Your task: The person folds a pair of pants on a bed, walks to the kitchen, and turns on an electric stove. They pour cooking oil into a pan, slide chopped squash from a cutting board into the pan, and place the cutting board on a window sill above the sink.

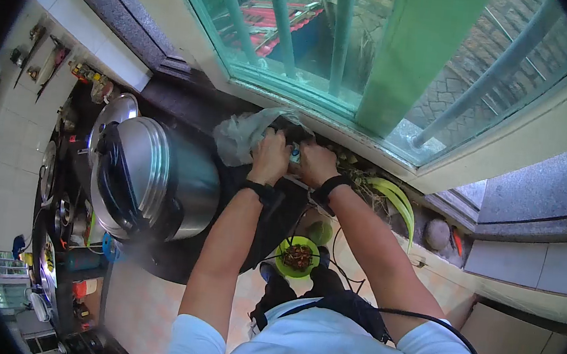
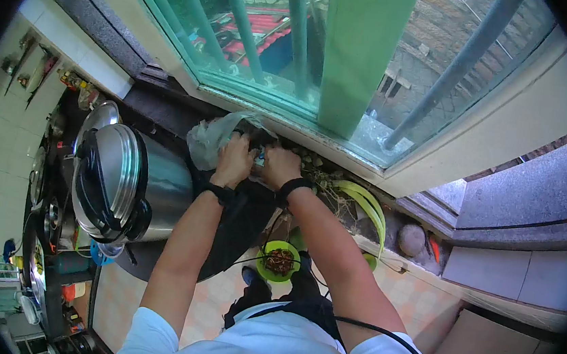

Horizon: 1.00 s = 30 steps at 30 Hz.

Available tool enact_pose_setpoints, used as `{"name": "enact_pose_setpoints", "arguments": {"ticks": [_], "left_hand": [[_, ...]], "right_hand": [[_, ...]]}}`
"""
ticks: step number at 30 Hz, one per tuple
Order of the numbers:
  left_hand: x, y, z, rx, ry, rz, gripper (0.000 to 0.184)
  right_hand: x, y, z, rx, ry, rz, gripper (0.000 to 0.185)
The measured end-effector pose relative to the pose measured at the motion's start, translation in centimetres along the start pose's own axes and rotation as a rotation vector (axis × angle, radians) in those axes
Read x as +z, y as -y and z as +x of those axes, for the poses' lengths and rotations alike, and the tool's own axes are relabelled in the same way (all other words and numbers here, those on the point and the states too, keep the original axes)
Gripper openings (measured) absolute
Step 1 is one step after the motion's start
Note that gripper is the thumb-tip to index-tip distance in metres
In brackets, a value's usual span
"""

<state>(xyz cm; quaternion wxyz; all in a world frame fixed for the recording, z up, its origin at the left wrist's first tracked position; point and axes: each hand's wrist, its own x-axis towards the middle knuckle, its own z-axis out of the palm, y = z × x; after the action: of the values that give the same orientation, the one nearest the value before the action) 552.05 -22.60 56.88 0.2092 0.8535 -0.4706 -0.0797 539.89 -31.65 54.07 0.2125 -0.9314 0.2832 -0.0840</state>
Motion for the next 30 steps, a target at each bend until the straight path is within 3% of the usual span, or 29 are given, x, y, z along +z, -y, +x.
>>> {"name": "enact_pose_setpoints", "arguments": {"ticks": [7,13,16,19,22,30], "left_hand": [[0.4,1.1,-0.1,0.000,-0.048,-0.091,0.037],[-0.1,2.2,-0.8,0.023,-0.021,-0.214,0.038],[0.2,2.0,-2.5,-0.039,-0.158,-0.299,0.035],[-1.6,0.8,-6.2,-0.112,-0.275,-0.362,0.032],[-2.6,0.7,-10.5,-0.207,-0.259,-0.503,0.029],[-4.3,2.6,-23.5,-0.383,-0.223,-0.746,0.029]], "right_hand": [[0.2,1.9,-3.0,-0.127,-0.307,-0.039,0.031],[0.6,2.0,-3.4,-0.165,-0.256,-0.076,0.034],[0.2,2.1,-2.9,-0.191,-0.179,-0.116,0.032],[-0.6,2.9,-2.1,-0.223,-0.046,-0.251,0.034],[0.0,3.2,-1.7,-0.301,-0.012,-0.362,0.041],[-2.1,2.8,0.6,-0.292,0.111,-0.268,0.041]]}}
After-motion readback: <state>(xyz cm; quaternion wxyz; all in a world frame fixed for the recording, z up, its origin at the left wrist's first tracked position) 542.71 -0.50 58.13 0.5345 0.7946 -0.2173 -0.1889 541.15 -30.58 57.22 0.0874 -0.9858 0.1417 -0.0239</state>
